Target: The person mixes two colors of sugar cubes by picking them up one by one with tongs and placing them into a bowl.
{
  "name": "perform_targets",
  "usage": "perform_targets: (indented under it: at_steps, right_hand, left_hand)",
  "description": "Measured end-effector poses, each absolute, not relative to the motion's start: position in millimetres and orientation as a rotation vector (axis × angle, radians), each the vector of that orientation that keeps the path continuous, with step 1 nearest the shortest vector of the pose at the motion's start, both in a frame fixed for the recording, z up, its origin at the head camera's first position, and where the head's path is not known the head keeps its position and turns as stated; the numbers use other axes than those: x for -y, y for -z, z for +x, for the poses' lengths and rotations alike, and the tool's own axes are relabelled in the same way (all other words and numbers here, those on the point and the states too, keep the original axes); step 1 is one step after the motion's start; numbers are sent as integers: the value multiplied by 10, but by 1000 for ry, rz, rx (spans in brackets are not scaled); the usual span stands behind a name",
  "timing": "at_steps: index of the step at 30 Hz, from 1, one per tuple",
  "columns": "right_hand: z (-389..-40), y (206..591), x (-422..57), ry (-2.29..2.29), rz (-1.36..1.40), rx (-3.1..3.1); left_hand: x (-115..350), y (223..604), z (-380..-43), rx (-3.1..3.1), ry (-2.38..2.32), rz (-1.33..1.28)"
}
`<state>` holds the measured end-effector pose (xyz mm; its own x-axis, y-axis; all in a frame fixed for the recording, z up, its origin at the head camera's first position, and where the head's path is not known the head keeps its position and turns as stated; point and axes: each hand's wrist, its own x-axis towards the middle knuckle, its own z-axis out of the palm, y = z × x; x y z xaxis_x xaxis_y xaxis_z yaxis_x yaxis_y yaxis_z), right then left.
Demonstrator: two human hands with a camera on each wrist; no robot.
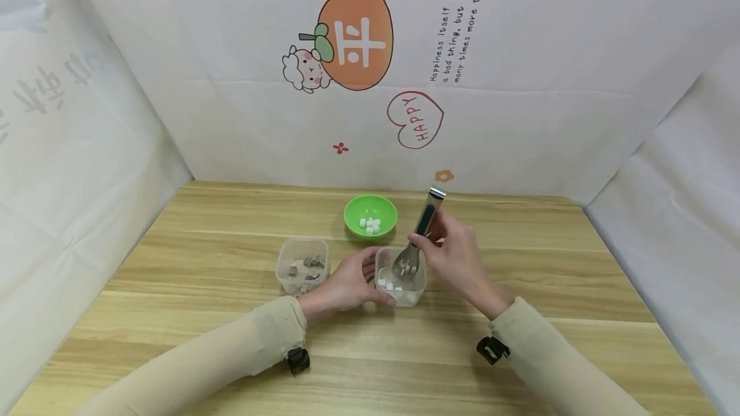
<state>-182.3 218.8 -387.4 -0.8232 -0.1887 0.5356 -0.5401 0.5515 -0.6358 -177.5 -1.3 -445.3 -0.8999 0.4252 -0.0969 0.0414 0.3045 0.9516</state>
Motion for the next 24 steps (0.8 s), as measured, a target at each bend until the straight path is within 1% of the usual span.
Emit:
perform_targets:
  at_steps: [13,24]
  right_hand:
    - [-1799,3848,-2205,-1306,560,2353]
    - [-1728,3714,-2222,-1332,499,2321]
  left_hand:
    - [-1,4454,-1784,-2253,-1621,419]
    - [-1,4437,-1769,-2242,-1623,405]
